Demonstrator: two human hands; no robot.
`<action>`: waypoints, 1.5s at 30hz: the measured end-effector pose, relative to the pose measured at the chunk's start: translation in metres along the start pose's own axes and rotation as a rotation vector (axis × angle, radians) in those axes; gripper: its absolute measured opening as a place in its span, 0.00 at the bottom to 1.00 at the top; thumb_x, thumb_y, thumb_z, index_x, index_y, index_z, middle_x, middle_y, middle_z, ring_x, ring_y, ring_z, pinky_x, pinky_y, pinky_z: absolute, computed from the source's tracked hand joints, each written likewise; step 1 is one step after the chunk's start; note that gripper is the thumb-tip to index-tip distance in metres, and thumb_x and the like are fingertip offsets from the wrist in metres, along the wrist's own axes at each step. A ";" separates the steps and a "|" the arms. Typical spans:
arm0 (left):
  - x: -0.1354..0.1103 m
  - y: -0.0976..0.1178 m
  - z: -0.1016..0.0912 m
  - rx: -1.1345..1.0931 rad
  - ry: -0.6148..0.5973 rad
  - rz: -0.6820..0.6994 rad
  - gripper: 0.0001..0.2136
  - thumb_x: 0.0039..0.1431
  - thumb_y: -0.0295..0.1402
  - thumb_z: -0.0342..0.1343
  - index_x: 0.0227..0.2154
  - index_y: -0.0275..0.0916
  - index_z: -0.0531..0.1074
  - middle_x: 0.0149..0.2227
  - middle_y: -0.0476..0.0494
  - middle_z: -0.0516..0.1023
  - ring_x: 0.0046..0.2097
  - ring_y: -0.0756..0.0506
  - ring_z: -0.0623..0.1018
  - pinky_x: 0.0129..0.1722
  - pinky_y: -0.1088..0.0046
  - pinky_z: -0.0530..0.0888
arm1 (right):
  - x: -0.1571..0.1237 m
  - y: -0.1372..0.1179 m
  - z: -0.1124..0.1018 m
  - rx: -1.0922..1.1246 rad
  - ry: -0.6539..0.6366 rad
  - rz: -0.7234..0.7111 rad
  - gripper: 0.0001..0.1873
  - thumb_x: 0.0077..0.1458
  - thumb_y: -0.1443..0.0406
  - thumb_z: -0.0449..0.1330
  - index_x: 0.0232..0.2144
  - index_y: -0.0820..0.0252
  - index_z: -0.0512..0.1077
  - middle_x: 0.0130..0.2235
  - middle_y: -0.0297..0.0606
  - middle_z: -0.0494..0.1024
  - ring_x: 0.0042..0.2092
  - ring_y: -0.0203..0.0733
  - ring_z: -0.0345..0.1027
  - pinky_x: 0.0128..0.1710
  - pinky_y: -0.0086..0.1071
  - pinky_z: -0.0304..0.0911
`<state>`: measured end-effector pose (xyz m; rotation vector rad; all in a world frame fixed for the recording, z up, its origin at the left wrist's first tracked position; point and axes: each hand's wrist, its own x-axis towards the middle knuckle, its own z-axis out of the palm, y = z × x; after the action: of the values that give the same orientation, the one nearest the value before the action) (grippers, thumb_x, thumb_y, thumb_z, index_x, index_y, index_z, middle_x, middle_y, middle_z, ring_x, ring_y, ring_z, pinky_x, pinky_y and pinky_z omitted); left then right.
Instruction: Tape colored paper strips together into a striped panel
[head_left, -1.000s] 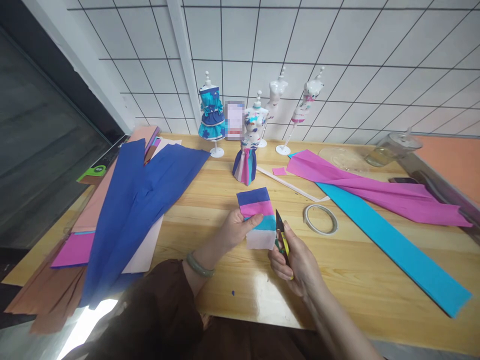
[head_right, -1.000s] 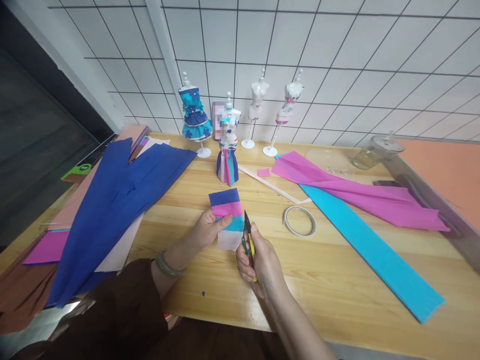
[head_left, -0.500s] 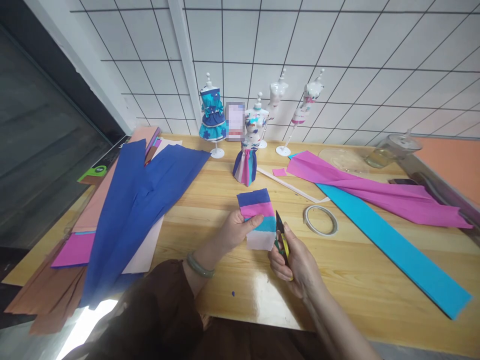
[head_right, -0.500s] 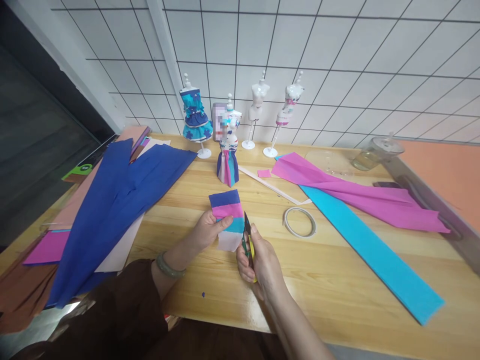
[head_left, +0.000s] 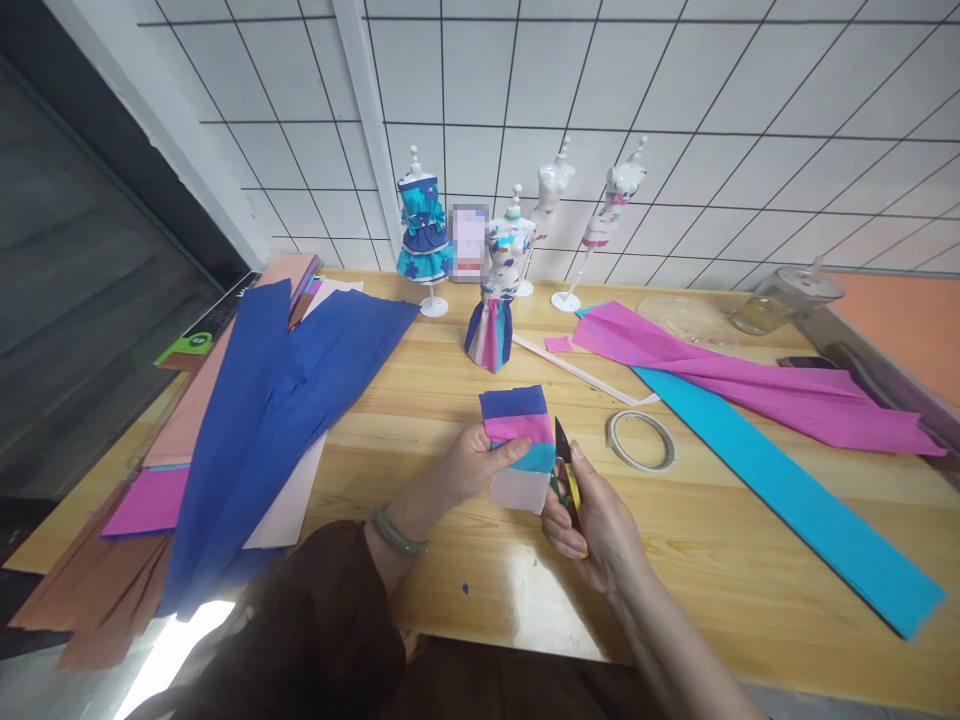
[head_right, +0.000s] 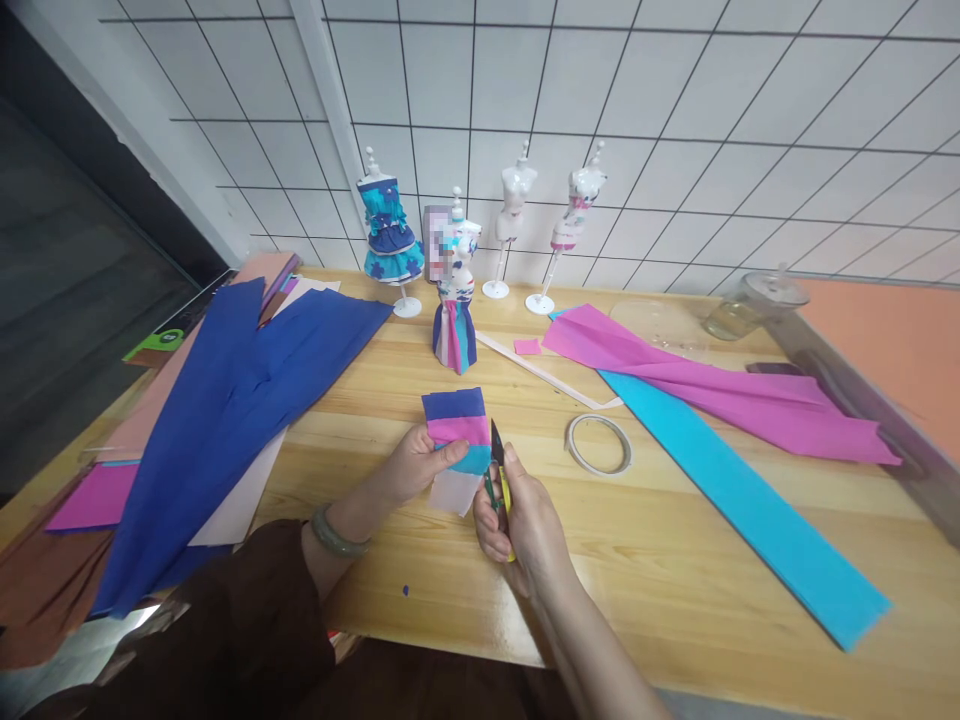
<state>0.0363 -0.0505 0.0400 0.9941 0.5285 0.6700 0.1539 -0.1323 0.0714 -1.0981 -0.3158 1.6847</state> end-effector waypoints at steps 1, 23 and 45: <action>0.000 0.000 0.000 0.003 0.000 0.000 0.16 0.47 0.43 0.60 0.32 0.33 0.75 0.29 0.43 0.78 0.28 0.48 0.76 0.31 0.73 0.72 | 0.000 0.000 0.000 -0.003 -0.001 -0.003 0.28 0.49 0.43 0.51 0.15 0.61 0.60 0.11 0.26 0.58 0.09 0.22 0.42 0.07 0.20 0.37; -0.001 0.001 0.002 -0.027 -0.072 0.019 0.14 0.51 0.41 0.58 0.31 0.34 0.75 0.26 0.43 0.78 0.28 0.48 0.76 0.32 0.72 0.72 | 0.001 -0.002 0.000 -0.019 0.027 -0.037 0.24 0.52 0.47 0.52 0.21 0.62 0.66 0.10 0.25 0.58 0.08 0.23 0.41 0.06 0.19 0.39; -0.002 0.003 0.001 -0.107 -0.071 -0.029 0.12 0.45 0.38 0.62 0.30 0.32 0.75 0.27 0.42 0.78 0.28 0.48 0.76 0.32 0.72 0.72 | 0.005 0.001 -0.002 -0.073 -0.031 -0.053 0.30 0.53 0.45 0.48 0.13 0.62 0.60 0.09 0.25 0.54 0.08 0.23 0.41 0.07 0.20 0.38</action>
<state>0.0351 -0.0515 0.0437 0.9049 0.4389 0.6285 0.1554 -0.1287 0.0670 -1.1082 -0.4255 1.6559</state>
